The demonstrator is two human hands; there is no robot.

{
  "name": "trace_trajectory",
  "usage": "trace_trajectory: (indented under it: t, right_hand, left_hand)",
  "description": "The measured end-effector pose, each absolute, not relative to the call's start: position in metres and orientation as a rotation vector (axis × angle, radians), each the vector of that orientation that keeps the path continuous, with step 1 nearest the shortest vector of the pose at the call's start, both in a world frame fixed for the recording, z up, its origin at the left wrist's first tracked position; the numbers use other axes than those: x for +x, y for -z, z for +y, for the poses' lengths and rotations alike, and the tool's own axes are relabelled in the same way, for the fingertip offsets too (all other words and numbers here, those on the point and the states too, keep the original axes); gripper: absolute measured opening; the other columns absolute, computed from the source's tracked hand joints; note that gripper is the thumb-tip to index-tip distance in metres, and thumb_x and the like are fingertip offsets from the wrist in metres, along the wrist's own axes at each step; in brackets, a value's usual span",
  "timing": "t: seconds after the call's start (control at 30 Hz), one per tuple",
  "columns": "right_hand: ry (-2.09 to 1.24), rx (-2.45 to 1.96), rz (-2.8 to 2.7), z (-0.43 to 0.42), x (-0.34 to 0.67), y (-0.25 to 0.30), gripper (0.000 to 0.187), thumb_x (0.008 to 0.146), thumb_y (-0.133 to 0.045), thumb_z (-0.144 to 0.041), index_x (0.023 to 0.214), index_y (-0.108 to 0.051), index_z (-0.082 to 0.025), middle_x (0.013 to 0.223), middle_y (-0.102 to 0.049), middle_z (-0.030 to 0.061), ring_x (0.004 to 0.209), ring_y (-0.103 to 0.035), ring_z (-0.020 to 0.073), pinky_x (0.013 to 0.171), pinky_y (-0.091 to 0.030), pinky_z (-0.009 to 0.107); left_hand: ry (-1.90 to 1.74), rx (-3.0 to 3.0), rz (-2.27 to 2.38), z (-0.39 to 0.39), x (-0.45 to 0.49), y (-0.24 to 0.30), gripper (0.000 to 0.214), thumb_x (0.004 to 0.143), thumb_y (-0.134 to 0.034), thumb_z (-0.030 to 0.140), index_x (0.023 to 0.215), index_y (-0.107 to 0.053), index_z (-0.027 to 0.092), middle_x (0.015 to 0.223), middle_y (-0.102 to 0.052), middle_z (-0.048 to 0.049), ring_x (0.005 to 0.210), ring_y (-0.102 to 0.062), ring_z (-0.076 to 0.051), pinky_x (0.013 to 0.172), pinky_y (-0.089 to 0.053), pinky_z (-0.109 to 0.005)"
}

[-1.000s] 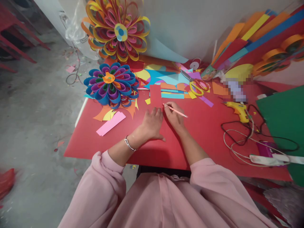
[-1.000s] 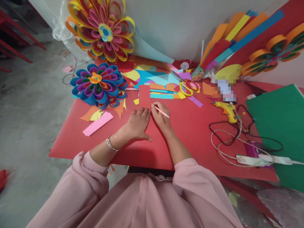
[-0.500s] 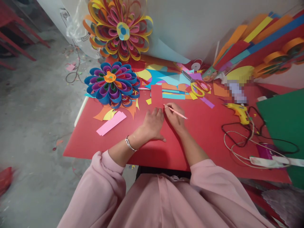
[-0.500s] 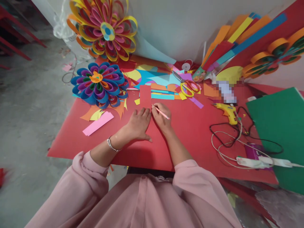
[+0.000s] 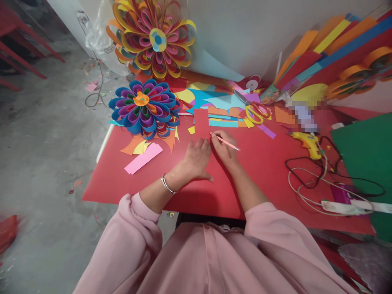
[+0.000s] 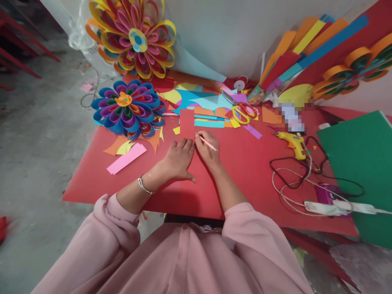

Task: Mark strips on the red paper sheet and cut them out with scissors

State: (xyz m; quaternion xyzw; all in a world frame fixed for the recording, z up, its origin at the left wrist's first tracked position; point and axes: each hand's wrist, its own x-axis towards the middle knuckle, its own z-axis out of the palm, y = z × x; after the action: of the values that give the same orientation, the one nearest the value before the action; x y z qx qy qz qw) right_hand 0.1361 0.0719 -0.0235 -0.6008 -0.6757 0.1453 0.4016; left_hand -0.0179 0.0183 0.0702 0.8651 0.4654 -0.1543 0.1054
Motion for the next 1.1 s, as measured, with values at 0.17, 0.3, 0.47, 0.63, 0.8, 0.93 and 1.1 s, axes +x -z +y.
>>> trace_trajectory:
  t: [0.17,0.3,0.47,0.63,0.8,0.93,1.1]
  right_hand:
    - [-0.352,-1.512,-1.747,0.062,0.14,0.022,0.033,0.1,-0.054,-0.05,0.085,-0.071,-0.026,0.085,-0.078,0.0068,0.085,-0.073,0.0253,0.082,-0.056,0.039]
    - [-0.369,-1.499,-1.814,0.036,0.147,0.017,0.03,0.1,-0.055,-0.045,0.086,-0.072,-0.025,0.085,-0.078,0.0069,0.084,-0.072,0.0245,0.082,-0.055,0.038]
    - [-0.399,-1.482,-1.855,-0.009,0.155,0.008,0.028,0.102,-0.055,-0.041,0.086,-0.072,-0.025,0.082,-0.077,0.0056,0.08,-0.071,0.0223,0.081,-0.054,0.036]
    - [-0.449,-1.467,-1.87,-0.056,0.162,-0.001,0.029,0.104,-0.059,-0.042,0.085,-0.072,-0.025,0.081,-0.077,0.0051,0.076,-0.069,0.0208,0.077,-0.053,0.035]
    - [-0.478,-1.459,-1.885,-0.094,0.168,-0.006,0.025,0.103,-0.061,-0.04,0.086,-0.072,-0.026,0.08,-0.077,0.0043,0.073,-0.07,0.0204,0.072,-0.053,0.035]
    - [-0.5,-1.48,-1.922,-0.12,0.172,-0.013,0.024,0.104,-0.059,-0.034,0.084,-0.071,-0.027,0.076,-0.075,0.0028,0.069,-0.068,0.0193,0.069,-0.053,0.034]
    - [-0.535,-1.466,-1.958,-0.15,0.178,-0.02,0.022,0.105,-0.063,-0.034,0.085,-0.071,-0.027,0.074,-0.073,0.0012,0.068,-0.068,0.0185,0.067,-0.052,0.034]
  left_hand:
    - [0.434,2.565,1.374,0.018,-0.018,-0.07,0.131,0.074,-0.082,0.083,0.169,-0.037,0.005,0.174,-0.033,-0.0294,0.157,-0.031,-0.049,0.124,-0.034,-0.059]
    - [0.406,2.596,1.375,0.017,-0.02,-0.068,0.133,0.072,-0.082,0.084,0.168,-0.038,0.003,0.172,-0.035,-0.0302,0.155,-0.035,-0.047,0.122,-0.036,-0.058]
    - [0.367,2.608,1.377,0.016,-0.022,-0.064,0.125,0.072,-0.083,0.083,0.163,-0.046,0.006,0.172,-0.036,-0.0296,0.154,-0.036,-0.046,0.121,-0.036,-0.055]
    - [0.35,2.581,1.371,0.017,-0.022,-0.06,0.129,0.072,-0.084,0.082,0.166,-0.041,0.006,0.173,-0.034,-0.0298,0.154,-0.033,-0.048,0.122,-0.033,-0.055]
    - [0.374,2.568,1.375,0.018,-0.021,-0.061,0.129,0.073,-0.084,0.081,0.167,-0.037,0.005,0.174,-0.031,-0.0298,0.155,-0.031,-0.047,0.123,-0.03,-0.055]
    - [0.401,2.572,1.367,0.018,-0.02,-0.061,0.129,0.073,-0.083,0.082,0.167,-0.038,0.006,0.174,-0.031,-0.0293,0.154,-0.032,-0.048,0.123,-0.03,-0.055]
    - [0.362,2.536,1.371,0.02,-0.021,-0.055,0.131,0.073,-0.081,0.083,0.169,-0.034,0.007,0.174,-0.03,-0.0275,0.155,-0.027,-0.052,0.126,-0.026,-0.057]
